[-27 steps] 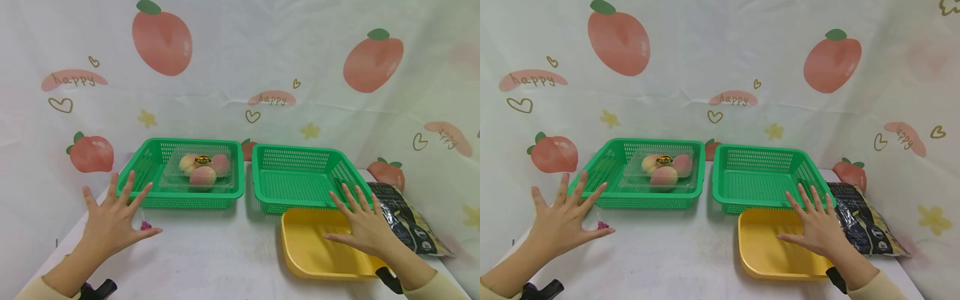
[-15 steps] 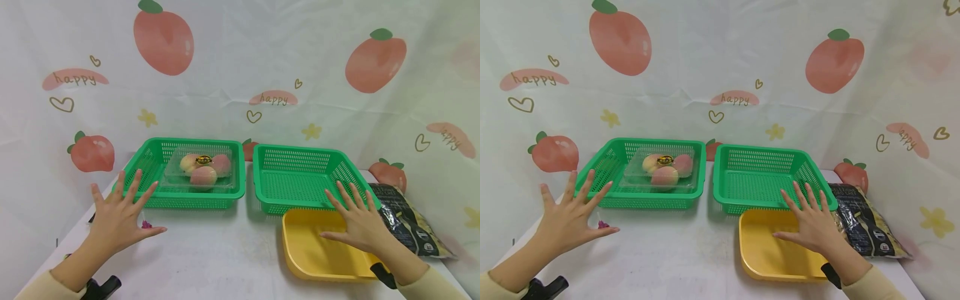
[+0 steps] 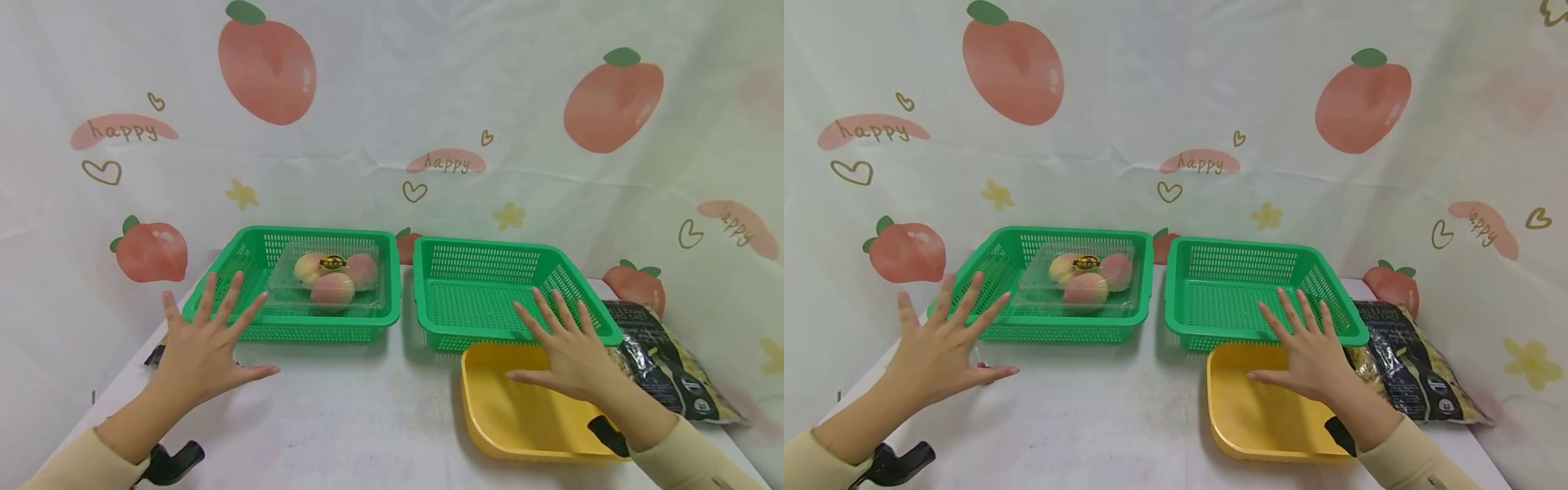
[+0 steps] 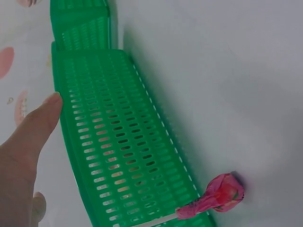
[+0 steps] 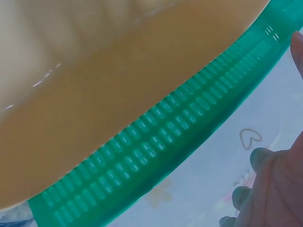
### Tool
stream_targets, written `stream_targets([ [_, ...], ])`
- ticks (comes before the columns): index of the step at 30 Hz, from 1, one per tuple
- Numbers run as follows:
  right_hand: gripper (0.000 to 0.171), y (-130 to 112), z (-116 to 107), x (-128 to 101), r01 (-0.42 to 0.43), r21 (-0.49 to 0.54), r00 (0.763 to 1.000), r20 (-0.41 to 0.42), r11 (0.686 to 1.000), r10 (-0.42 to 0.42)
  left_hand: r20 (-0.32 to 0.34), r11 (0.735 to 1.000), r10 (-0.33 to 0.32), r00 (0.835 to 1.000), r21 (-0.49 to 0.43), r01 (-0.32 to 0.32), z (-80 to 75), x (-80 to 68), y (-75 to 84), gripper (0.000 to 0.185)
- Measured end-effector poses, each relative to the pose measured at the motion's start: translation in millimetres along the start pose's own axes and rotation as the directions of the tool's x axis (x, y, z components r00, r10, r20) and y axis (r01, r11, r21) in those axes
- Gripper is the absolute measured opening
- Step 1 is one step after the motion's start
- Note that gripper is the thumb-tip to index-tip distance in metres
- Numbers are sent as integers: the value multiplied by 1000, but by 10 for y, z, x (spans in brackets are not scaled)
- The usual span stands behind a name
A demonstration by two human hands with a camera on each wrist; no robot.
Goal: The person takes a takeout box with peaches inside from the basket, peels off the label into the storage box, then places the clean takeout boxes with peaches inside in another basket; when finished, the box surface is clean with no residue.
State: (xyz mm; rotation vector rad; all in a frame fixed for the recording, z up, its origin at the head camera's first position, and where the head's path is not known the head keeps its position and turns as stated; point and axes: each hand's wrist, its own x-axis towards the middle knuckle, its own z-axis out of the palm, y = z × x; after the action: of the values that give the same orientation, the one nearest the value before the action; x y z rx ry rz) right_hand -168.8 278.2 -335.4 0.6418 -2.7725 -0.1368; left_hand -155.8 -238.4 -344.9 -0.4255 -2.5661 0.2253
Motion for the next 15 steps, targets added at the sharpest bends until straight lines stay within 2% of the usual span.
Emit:
stream_targets([
  [7, 102, -65, 19, 107, 44, 11, 999, -29, 999, -44, 9, 1000, 13, 1000, 0, -13, 16, 39, 12, 115],
  [15, 101, -216, -33, 302, 41, 57, 998, 46, 998, -44, 23, 1000, 19, 1000, -11, -19, 72, 105, 9, 111],
])
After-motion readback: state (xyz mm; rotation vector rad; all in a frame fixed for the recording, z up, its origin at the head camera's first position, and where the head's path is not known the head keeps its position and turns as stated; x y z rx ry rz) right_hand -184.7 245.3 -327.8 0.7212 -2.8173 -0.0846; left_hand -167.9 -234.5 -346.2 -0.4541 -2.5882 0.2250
